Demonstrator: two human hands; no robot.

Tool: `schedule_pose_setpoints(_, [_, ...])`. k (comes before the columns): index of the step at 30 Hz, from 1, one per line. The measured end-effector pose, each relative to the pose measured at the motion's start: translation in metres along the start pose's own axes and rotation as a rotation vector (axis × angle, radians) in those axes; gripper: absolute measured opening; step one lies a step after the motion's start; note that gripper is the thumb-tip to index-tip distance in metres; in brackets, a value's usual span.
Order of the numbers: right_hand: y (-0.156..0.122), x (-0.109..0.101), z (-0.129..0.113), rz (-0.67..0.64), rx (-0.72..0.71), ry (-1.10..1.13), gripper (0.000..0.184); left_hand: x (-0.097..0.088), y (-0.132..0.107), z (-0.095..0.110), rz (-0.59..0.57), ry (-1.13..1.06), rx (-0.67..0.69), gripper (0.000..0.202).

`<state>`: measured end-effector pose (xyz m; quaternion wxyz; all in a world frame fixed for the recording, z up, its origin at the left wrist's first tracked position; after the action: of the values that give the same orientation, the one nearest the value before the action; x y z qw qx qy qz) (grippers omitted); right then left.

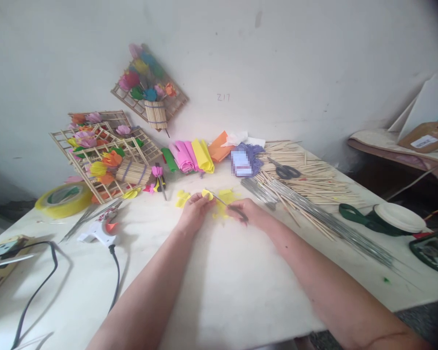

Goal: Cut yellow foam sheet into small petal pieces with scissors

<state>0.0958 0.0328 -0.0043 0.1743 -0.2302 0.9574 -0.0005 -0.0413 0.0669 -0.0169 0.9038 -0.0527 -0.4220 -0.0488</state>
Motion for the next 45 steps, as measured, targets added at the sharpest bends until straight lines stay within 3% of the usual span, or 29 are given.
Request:
schedule_pose_setpoints(16, [0.002, 0.0, 0.009, -0.011, 0.028, 0.007, 0.033, 0.004, -0.002, 0.0, -0.032, 0.009, -0.02, 0.016])
schedule_pose_setpoints(45, [-0.001, 0.0, 0.003, -0.013, 0.025, -0.035, 0.031, 0.009, -0.006, -0.003, -0.059, 0.084, -0.063, 0.019])
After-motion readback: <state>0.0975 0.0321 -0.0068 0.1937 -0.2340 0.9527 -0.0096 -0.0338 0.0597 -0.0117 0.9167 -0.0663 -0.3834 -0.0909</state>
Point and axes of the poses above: each hand's wrist, its own y-axis towards the middle knuckle, its own x-axis out of the palm, z = x × y, the point moved 9 cm from there along y, towards the middle knuckle, and after that the axes turned 14 degrees about -y, right-handed, at the moved point
